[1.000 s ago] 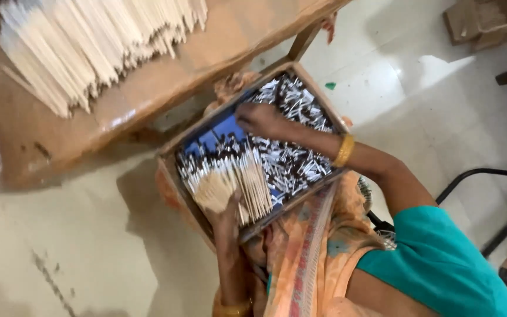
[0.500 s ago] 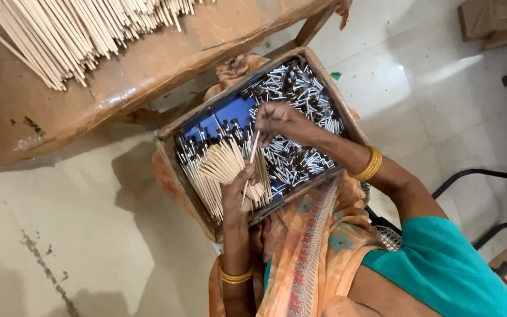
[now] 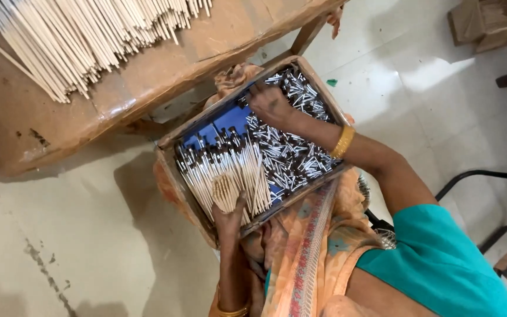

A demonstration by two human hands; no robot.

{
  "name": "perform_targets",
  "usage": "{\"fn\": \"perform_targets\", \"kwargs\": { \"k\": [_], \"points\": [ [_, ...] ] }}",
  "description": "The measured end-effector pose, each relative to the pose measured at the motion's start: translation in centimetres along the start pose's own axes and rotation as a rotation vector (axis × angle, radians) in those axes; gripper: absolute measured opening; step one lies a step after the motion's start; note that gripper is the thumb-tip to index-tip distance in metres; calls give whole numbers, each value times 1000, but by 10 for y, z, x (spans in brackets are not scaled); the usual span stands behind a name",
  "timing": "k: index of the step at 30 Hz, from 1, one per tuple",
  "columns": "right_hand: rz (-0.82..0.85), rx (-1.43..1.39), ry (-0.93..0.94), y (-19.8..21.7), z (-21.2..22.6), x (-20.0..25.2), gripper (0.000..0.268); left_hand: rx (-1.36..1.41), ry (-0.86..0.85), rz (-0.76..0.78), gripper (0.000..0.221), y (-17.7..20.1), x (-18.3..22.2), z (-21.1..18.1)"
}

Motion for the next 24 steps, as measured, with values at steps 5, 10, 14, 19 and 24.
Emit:
{"fn": "perform_targets", "kwargs": {
  "k": [5, 10, 14, 19, 24],
  "points": [
    [194, -49, 144, -19, 14, -3, 6, 113, 255, 1, 44, 0, 4, 35],
    [-134, -219, 105, 19, -3, 8, 32, 98, 222, -72, 50, 1, -8, 23],
    [-10, -213, 25, 29, 10, -5, 15, 43, 163, -29, 48, 0, -11, 24],
    [303, 8, 277, -58, 69, -6, 15, 180, 177, -62, 58, 2, -5, 26],
    [-157, -122, 283, -19, 59, -5, 24, 217, 130, -60, 66, 6, -5, 24]
  ]
}}
Point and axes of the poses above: each hand's wrist, its own x-axis away from the middle knuckle, its own y-axis out of the back of the hand, z = x × y, the point moved 10 cm from there along -x, towards the middle knuckle, and after that the axes turned 2 degrees about y, right-handed, at the moved point
